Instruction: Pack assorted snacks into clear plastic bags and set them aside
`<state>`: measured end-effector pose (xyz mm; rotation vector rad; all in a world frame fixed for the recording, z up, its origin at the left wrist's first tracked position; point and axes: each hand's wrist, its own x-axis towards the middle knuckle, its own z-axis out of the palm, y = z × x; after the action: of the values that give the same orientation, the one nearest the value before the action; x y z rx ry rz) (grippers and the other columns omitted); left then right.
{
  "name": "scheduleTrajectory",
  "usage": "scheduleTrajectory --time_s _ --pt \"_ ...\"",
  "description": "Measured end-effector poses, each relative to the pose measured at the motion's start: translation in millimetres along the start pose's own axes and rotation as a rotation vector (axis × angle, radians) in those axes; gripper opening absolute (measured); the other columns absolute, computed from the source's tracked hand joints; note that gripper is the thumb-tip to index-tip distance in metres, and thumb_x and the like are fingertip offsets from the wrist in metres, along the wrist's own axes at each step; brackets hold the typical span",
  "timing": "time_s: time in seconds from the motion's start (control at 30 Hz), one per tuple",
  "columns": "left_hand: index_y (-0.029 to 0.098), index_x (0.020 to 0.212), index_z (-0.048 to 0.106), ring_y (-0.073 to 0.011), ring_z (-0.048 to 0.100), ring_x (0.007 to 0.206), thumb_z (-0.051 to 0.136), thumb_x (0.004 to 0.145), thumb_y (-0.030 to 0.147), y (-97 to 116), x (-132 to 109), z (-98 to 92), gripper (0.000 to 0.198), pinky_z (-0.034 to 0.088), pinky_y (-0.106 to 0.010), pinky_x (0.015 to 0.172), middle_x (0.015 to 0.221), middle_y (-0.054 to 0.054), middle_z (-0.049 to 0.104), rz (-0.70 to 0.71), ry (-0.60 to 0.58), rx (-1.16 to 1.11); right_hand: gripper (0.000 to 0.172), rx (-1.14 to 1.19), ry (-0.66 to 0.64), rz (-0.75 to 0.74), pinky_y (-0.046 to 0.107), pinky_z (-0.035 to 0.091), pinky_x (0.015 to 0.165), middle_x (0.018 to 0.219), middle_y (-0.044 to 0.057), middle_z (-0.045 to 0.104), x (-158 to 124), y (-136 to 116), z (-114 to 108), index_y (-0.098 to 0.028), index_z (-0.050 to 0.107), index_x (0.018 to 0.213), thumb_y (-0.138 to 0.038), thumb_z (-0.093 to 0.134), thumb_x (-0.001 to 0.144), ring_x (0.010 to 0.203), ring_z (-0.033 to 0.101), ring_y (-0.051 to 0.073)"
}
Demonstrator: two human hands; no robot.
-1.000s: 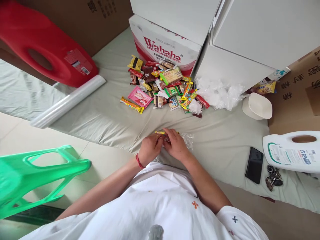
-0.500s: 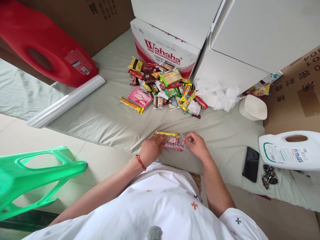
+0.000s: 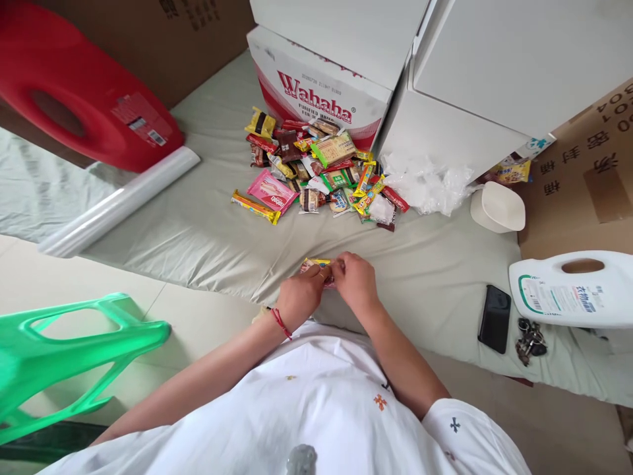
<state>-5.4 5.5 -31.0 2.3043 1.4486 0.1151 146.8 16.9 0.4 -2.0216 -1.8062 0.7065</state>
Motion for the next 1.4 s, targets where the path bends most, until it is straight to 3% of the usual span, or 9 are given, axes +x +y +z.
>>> scheduleTrajectory --time_s 0.13,0.3,0.63,0.8,0.93,1.07,1.13,1.27,1.4 --pt "0.018 0.121 0.067 -0.0243 0.071 0.084 0.047 0.097 0.016 -2.9 -0.3 6.8 0.032 0.05 -0.032 0.061 0.101 -0.012 0.072 -0.001 0.034 -0.084 0.029 -0.359 -0.127 -0.13 0.031 0.048 0.075 0.1 0.013 0.069 -11.0 -21.0 4.5 -0.016 0.069 0.108 -0.019 0.041 0.101 0.084 0.065 0.023" --pt "0.017 0.107 0.07 -0.0234 0.07 0.091 0.045 0.097 0.019 -11.6 0.5 6.8 0.026 0.055 -0.034 0.079 0.102 -0.012 0.074 0.011 0.135 -0.321 0.054 -0.333 -0.062 -0.363 0.049 0.047 0.103 0.134 0.026 0.059 -46.0 -11.5 21.5 -0.002 0.046 0.148 -0.01 0.045 0.094 0.117 0.056 0.034" --pt "0.014 0.157 0.034 -0.0157 0.066 0.064 0.053 0.09 0.026 -49.9 -11.8 -12.8 0.071 0.055 -0.029 0.066 0.079 -0.001 0.074 0.011 0.038 -0.889 0.071 -0.369 -0.154 -0.52 0.057 0.046 0.104 0.164 0.02 0.036 -43.8 6.9 36.6 -0.011 0.024 0.164 -0.018 0.05 0.098 0.122 0.054 0.036" --pt "0.021 0.123 0.069 -0.0221 0.071 0.107 0.043 0.1 0.029 -61.3 -27.8 -7.7 0.036 0.055 -0.039 0.098 0.116 -0.011 0.076 0.006 0.416 -0.528 0.068 -0.372 -0.178 -0.507 0.056 0.046 0.103 0.164 0.018 0.037 -39.8 5.1 41.4 -0.017 0.027 0.164 -0.015 0.046 0.099 0.116 0.057 0.034" --pt "0.019 0.147 0.054 -0.0285 0.042 0.15 0.046 0.102 0.04 -53.1 -21.2 5.1 0.05 0.035 -0.049 0.122 0.157 -0.016 0.05 0.386 0.275 -0.243 0.076 -0.168 -0.178 -0.468 0.059 0.043 0.109 0.158 0.023 0.043 -38.1 7.7 37.7 -0.011 0.02 0.165 -0.018 0.05 0.095 0.129 0.05 0.036" --pt "0.017 0.16 0.034 -0.0293 0.031 0.156 0.04 0.105 0.032 -42.9 -11.1 21.1 0.058 0.025 -0.055 0.126 0.166 -0.017 0.033 0.351 0.252 -0.068 0.082 0.29 -0.217 -0.418 0.05 0.05 0.108 0.159 0.018 0.043 -33.5 22.5 6.8 -0.024 -0.001 0.167 -0.023 0.045 0.099 0.129 0.057 0.026" --pt "0.023 0.161 0.034 -0.0283 0.033 0.155 0.038 0.104 0.023 -41.0 -9.2 25.4 0.056 0.022 -0.058 0.126 0.165 -0.014 0.036 0.325 0.25 -0.011 0.07 0.361 -0.145 -0.423 0.047 0.05 0.109 0.159 0.013 0.044 -31.9 32.6 -12.1 -0.03 0.008 0.167 -0.024 0.039 0.104 0.129 0.059 0.023" --pt "0.024 0.16 0.035 -0.028 0.035 0.154 0.035 0.105 0.02 -38.4 -8.7 25.8 0.055 0.013 -0.064 0.126 0.164 -0.014 0.037 0.297 0.25 0.029 0.055 -0.017 -0.098 -0.603 0.054 0.037 0.121 0.155 0.011 0.051 -29.5 48.5 -21.9 -0.024 0.043 0.157 -0.029 0.05 0.102 0.145 0.044 0.029" --pt "0.022 0.16 0.036 -0.031 0.04 0.151 0.035 0.105 0.021 -32.6 -4.7 22.0 0.055 0.003 -0.073 0.124 0.163 -0.016 0.04 0.282 0.269 0.031 0.069 -0.322 -0.134 -0.672 0.058 0.028 0.126 0.165 0.018 0.036 -21.5 54.6 6.8 -0.008 0.036 0.159 -0.032 0.059 0.098 0.154 0.028 0.034"
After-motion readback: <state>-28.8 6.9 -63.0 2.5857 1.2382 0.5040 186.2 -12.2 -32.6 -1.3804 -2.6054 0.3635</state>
